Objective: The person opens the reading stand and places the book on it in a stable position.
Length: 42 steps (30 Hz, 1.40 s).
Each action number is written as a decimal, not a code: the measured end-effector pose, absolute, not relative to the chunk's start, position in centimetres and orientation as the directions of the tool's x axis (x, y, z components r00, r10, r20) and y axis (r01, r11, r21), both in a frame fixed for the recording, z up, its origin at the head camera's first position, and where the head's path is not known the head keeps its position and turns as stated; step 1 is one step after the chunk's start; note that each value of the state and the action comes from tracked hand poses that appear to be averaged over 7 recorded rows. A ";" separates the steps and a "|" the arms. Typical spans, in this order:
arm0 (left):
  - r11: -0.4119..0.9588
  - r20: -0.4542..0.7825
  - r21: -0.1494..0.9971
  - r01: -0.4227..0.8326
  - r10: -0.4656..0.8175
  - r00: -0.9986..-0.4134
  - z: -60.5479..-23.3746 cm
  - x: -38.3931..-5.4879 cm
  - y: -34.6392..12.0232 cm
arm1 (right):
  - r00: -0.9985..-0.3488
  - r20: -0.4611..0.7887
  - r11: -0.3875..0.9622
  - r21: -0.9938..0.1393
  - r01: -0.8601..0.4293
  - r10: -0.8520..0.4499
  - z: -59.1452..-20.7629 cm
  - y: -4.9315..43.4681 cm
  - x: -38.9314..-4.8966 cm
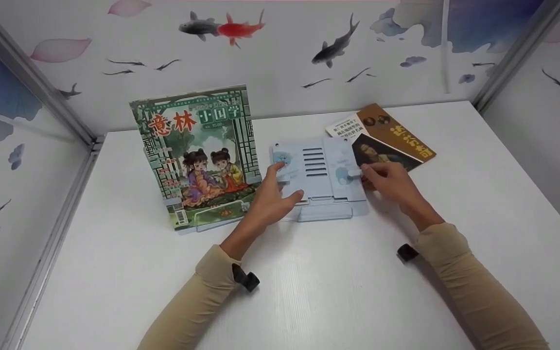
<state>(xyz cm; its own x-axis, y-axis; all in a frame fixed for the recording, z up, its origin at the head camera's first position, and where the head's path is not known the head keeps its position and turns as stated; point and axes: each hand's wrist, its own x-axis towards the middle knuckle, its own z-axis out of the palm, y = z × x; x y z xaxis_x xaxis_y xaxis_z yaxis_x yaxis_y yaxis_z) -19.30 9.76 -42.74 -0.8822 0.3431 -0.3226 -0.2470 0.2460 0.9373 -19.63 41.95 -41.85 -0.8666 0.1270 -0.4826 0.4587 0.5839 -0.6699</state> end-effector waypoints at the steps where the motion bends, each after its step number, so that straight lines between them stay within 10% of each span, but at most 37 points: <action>1: 0.245 -0.330 0.935 -0.255 0.341 -0.880 -42.8 -19.3 9.8 | -0.866 -0.484 0.575 -0.675 0.462 0.127 -41.9 42.0 -19.6; 19: 0.140 -0.336 0.941 -0.308 0.278 -0.900 -41.7 -18.7 10.3 | -0.889 -0.458 0.530 -0.749 0.397 0.019 -41.9 42.8 -19.7; 42: 0.402 0.067 0.900 0.170 0.257 -0.964 -43.0 -19.8 8.6 | -0.995 -0.081 0.432 -0.900 0.050 -0.053 -42.6 42.4 -19.2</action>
